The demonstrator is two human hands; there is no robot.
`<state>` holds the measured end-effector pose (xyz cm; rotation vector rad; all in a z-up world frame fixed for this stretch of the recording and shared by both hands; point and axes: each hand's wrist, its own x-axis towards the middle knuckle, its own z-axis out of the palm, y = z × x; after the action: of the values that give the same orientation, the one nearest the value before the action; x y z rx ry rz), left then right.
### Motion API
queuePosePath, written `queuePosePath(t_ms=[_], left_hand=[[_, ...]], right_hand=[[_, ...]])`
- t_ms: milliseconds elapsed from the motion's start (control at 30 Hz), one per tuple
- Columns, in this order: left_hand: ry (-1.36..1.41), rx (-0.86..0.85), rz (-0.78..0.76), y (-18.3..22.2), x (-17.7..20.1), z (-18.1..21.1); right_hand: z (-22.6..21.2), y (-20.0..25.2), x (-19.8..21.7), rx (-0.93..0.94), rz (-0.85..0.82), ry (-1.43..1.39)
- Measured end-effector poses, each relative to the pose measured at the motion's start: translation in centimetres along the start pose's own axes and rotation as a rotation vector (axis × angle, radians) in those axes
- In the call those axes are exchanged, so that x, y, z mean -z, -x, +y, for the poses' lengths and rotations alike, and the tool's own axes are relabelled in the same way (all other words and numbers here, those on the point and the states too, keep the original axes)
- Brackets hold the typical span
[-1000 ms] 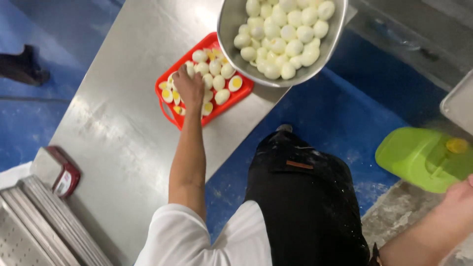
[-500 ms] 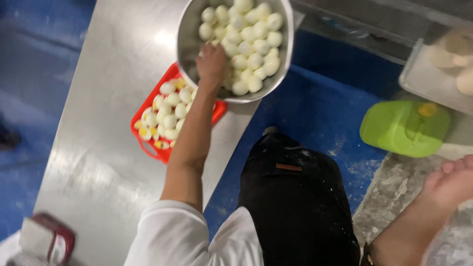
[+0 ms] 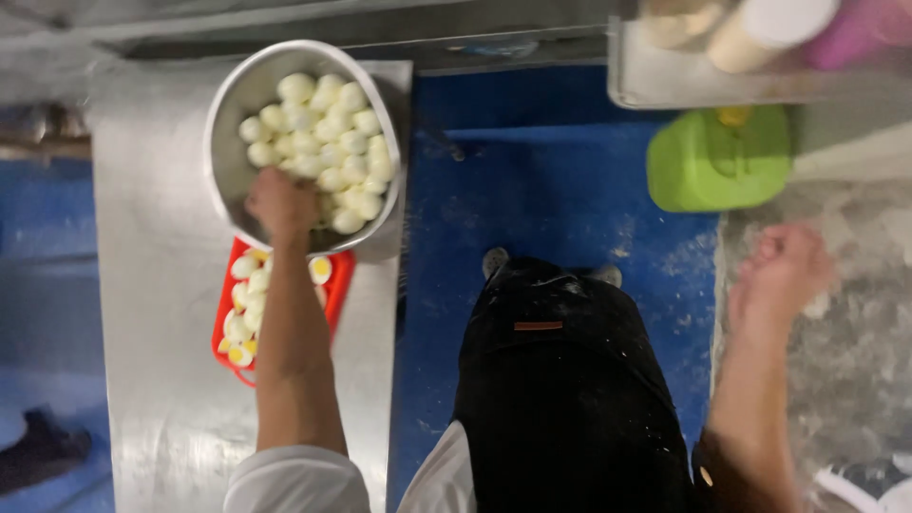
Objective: Slice hard-boiled eggs in half using a taut wire cutter.
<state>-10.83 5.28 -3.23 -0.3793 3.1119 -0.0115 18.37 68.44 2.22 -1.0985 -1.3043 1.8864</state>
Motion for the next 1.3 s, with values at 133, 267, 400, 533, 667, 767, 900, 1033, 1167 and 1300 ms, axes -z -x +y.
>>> queuePosePath(t_ms=[133,267,400,533,667,767,900,1033,1167,1300], left_hand=[[0.351,0.050,0.236,-1.8,-2.7,-3.4],[1.813,0.137,0.000,4.0,7.5,7.9],[2.239,-0.041,-0.599,9.6,10.5,22.1],[2.146,0.100,-1.091,20.7,11.0,39.8],[1.875,-0.104,-1.602,31.6,10.8,50.8],[1.687,-0.143,-1.760,37.5,12.0,54.7],[1.550,-0.263,-1.832,41.8,12.8,56.3],[1.516,-0.340,-1.806,42.7,13.0,57.0],[1.483,-0.376,-1.691,42.2,13.4,57.5],[1.544,-0.354,-1.630,41.4,14.8,57.4]], right_hand=[[-0.9,1.3,1.0,0.011,0.012,0.041],[0.9,-0.1,5.6,0.002,0.086,0.029],[-0.8,0.7,7.0,-0.018,0.118,0.064],[-2.2,1.1,8.1,-0.017,0.116,0.105],[-4.6,2.2,9.2,-0.007,0.114,0.216],[-7.3,3.1,10.1,0.028,0.118,0.276],[-10.4,3.9,10.6,0.129,0.075,0.305],[-10.8,3.7,11.0,0.150,0.046,0.339],[-10.9,3.3,10.8,0.145,0.044,0.403],[-9.4,2.9,10.9,0.165,0.042,0.447]])
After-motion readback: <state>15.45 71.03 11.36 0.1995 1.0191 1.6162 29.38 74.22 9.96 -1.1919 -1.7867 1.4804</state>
